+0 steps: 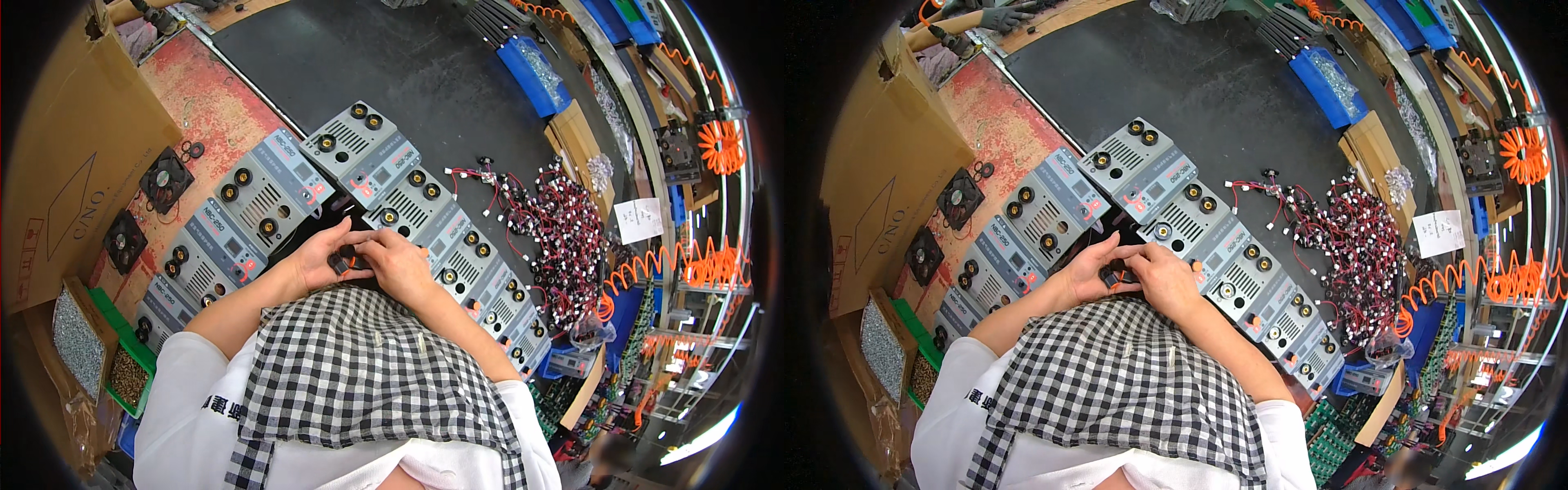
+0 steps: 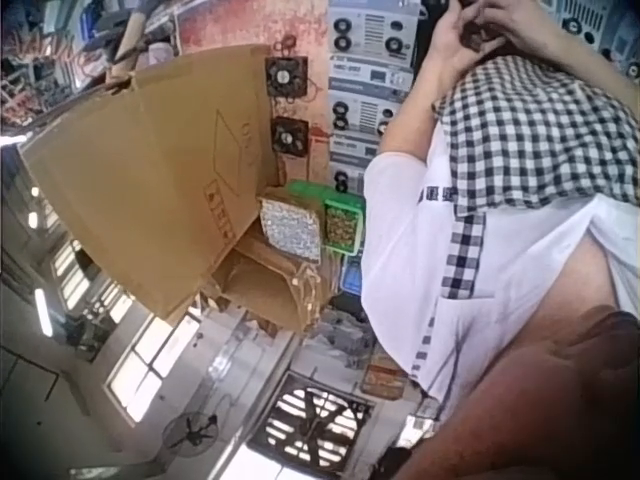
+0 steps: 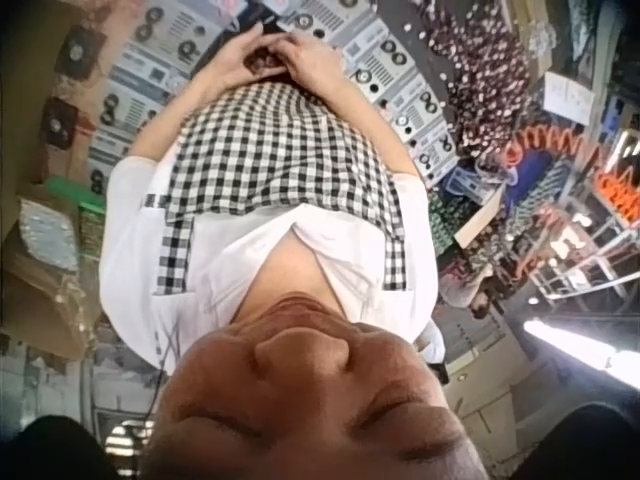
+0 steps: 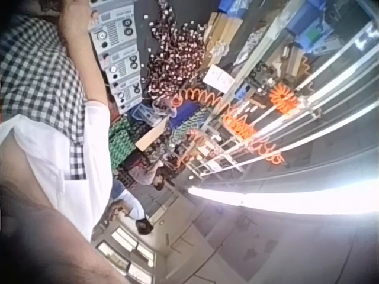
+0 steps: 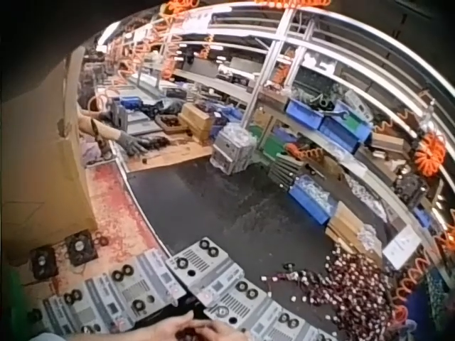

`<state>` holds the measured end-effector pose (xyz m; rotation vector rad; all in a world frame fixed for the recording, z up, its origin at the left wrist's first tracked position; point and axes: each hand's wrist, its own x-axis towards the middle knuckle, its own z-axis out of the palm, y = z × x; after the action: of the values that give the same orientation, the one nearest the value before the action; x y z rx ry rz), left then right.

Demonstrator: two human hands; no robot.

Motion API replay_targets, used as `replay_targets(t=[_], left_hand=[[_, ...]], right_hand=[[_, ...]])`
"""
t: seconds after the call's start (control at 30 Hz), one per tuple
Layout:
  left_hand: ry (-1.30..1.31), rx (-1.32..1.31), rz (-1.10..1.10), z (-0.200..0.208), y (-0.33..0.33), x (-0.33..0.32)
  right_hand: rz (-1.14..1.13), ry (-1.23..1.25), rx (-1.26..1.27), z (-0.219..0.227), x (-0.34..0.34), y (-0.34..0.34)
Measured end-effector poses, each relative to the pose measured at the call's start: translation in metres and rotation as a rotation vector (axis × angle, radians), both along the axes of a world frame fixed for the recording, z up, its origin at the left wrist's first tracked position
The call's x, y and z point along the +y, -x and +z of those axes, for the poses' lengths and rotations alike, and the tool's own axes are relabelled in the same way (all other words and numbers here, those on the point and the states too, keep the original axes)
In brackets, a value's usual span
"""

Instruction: The person assembles PCB components and fans into metal enclosures by securing them with screws using an electric screwdriver, then connects wire harnesses.

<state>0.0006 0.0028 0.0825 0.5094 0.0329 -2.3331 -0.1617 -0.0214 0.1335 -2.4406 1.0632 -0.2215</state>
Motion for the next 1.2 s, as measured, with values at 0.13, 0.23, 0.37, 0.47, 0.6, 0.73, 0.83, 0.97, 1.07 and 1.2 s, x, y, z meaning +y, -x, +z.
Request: replay_targets(t=[0.13, 0.23, 0.37, 0.47, 0.6, 0.73, 0.83, 0.97, 1.07, 1.2], left_hand=[[0.018, 0.066, 0.016, -0.006, -0.013, -0.011], [0.024, 0.034, 0.002, -0.013, -0.023, -0.02], [-0.044, -0.166, 0.12, -0.024, -0.031, -0.038], [-0.111, -0.257, 0.154, -0.032, -0.027, -0.048], [-0.118, -0.276, 0.147, -0.038, -0.018, -0.049], [-0.132, -0.283, 0.234, -0.034, -0.008, -0.049], [-0.151, -0.312, 0.3, -0.031, -0.002, -0.051], [-0.138, -0.372, 0.289, -0.034, 0.001, -0.051], [-0.126, -0.378, 0.27, -0.035, 0.0, -0.05], [-0.107, -0.397, 0.252, -0.033, 0.0, -0.051]], right_hand=[[0.063, 0.076, -0.064, -0.004, -0.008, -0.01], [0.025, -0.02, 0.026, -0.003, -0.026, -0.02], [-0.455, -0.149, -0.262, -0.01, -0.062, -0.039], [-0.617, -0.217, -0.274, -0.017, -0.082, -0.049], [-0.668, -0.267, -0.196, -0.023, -0.093, -0.06], [-0.644, -0.136, -0.04, -0.023, -0.097, -0.066], [-0.61, -0.124, 0.017, -0.02, -0.099, -0.069], [-0.544, -0.099, 0.068, -0.012, -0.102, -0.073], [-0.524, -0.081, 0.101, -0.012, -0.102, -0.075], [-0.502, -0.079, 0.168, -0.012, -0.103, -0.076]])
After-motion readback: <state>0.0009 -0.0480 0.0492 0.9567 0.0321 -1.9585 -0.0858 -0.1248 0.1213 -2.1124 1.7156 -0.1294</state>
